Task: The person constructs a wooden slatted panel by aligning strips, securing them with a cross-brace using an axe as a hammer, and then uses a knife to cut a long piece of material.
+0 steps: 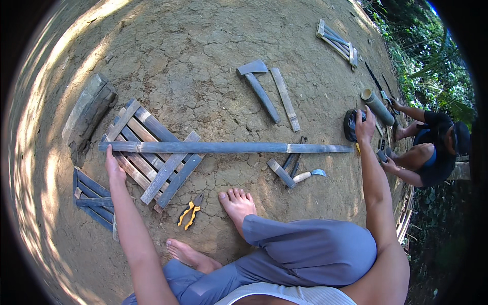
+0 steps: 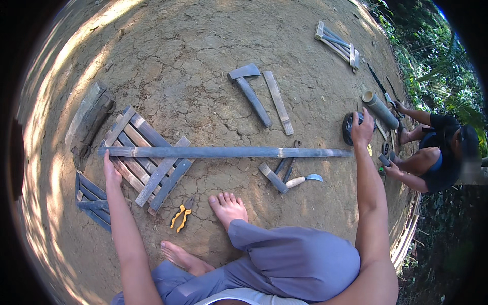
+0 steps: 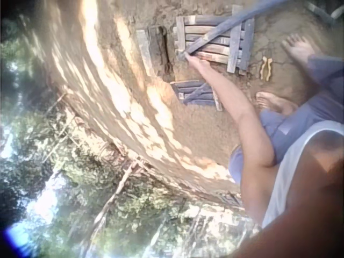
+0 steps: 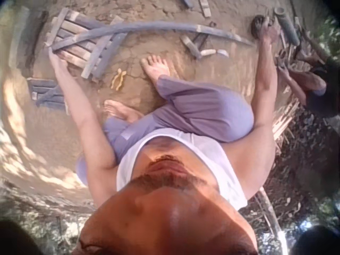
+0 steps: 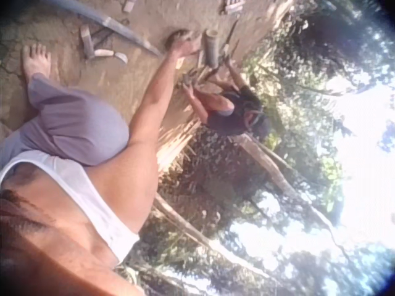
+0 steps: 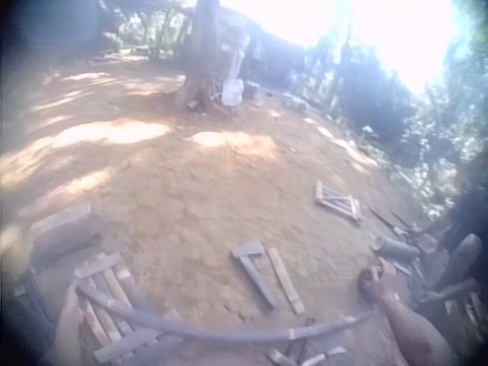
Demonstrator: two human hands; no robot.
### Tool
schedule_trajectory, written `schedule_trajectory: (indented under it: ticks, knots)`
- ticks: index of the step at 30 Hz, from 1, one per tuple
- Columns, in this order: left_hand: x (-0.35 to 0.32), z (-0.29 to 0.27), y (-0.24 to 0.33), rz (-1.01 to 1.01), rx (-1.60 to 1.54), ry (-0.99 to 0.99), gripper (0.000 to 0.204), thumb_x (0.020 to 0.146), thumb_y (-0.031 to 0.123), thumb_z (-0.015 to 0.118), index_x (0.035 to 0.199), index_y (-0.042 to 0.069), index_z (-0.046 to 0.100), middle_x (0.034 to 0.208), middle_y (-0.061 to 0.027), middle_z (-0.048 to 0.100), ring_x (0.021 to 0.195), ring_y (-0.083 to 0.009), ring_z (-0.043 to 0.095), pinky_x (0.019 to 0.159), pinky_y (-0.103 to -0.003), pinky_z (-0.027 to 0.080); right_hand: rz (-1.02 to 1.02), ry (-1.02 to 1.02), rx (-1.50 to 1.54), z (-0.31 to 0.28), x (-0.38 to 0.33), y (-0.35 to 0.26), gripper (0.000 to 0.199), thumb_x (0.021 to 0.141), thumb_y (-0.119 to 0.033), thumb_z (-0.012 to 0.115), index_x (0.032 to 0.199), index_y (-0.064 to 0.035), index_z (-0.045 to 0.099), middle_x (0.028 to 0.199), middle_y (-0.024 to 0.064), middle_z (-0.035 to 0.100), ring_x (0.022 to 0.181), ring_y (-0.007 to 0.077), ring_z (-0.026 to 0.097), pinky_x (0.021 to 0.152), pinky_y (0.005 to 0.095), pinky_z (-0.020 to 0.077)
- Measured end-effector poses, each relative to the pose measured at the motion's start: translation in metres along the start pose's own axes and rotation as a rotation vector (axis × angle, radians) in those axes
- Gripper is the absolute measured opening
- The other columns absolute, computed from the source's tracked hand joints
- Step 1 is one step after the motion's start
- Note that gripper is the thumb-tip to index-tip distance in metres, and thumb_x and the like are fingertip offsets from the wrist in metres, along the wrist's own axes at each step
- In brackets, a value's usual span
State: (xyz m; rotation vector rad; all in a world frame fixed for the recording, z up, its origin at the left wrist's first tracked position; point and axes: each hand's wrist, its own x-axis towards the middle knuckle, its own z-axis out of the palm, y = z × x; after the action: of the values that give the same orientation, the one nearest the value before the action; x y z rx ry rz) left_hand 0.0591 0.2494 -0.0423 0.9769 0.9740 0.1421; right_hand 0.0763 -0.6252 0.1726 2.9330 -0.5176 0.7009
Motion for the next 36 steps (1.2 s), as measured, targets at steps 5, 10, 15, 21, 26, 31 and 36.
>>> schedule_trajectory:
  ticks: [5,10,15,21,26,31,36]
  knots:
    - [-0.018,0.009,0.006,-0.100,0.044,-0.083,0.062,0.092,0.052,0.073,0.130,0.004,0.062,0.125,-0.0071,0.068,0.105,-0.0224,0.069,0.088,-0.042,0.059,0.206,-0.009,-0.194,-0.013,0.025,0.091,0.059,0.098,-0.048,0.063,0.140,-0.0071,0.060,0.128,0.0244,0.064,0.122,0.0407,0.059,0.105,0.0483,0.0456]
    - [-0.018,0.009,0.010,-0.115,0.023,-0.042,0.063,0.089,0.058,0.075,0.125,0.007,0.064,0.109,-0.0071,0.072,0.086,-0.0227,0.070,0.077,-0.039,0.061,0.289,-0.067,-0.203,-0.005,0.041,0.104,0.061,0.097,-0.048,0.063,0.142,-0.0066,0.059,0.133,0.0266,0.062,0.125,0.0420,0.058,0.107,0.0485,0.0445]
    - [-0.017,0.005,0.006,-0.090,-0.043,-0.131,0.053,0.094,0.054,0.071,0.123,0.010,0.066,0.110,-0.0063,0.072,0.092,-0.0231,0.070,0.083,-0.040,0.059,0.294,-0.031,-0.217,0.006,0.024,0.097,0.062,0.097,-0.047,0.063,0.141,-0.0032,0.059,0.129,0.0278,0.064,0.125,0.0428,0.057,0.108,0.0489,0.0436]
    - [-0.012,0.001,0.003,-0.150,-0.042,-0.180,0.064,0.095,0.055,0.068,0.138,0.007,0.059,0.132,-0.0102,0.066,0.116,-0.0291,0.065,0.104,-0.046,0.052,0.302,-0.023,-0.186,0.021,-0.011,0.096,0.064,0.095,-0.045,0.067,0.144,-0.0046,0.054,0.136,0.0249,0.059,0.129,0.0414,0.054,0.110,0.0497,0.0417]
    - [-0.010,0.001,0.002,-0.193,-0.047,-0.211,0.060,0.096,0.052,0.068,0.134,0.007,0.061,0.131,-0.0100,0.066,0.116,-0.0282,0.065,0.105,-0.046,0.051,0.355,0.112,-0.360,-0.003,-0.002,0.090,0.081,0.087,-0.039,0.078,0.152,-0.0065,0.042,0.147,0.0192,0.050,0.139,0.0376,0.045,0.114,0.0484,0.0395]
    - [-0.014,0.002,0.012,-0.197,-0.038,-0.192,0.060,0.094,0.054,0.070,0.131,0.008,0.063,0.128,-0.0091,0.068,0.113,-0.0270,0.066,0.102,-0.045,0.053,0.465,-0.113,-0.525,-0.029,0.036,0.085,0.092,0.085,-0.037,0.079,0.160,-0.0169,0.029,0.161,0.0134,0.035,0.148,0.0352,0.035,0.119,0.0483,0.0359]
    - [-0.020,0.009,0.015,-0.208,0.054,-0.139,0.067,0.094,0.057,0.068,0.138,0.007,0.058,0.135,-0.0087,0.064,0.119,-0.0271,0.064,0.105,-0.044,0.051,0.550,-0.285,-0.634,-0.031,0.081,0.135,0.092,0.087,-0.031,0.075,0.163,-0.0250,0.024,0.167,0.0081,0.027,0.151,0.0339,0.032,0.116,0.0544,0.0393]
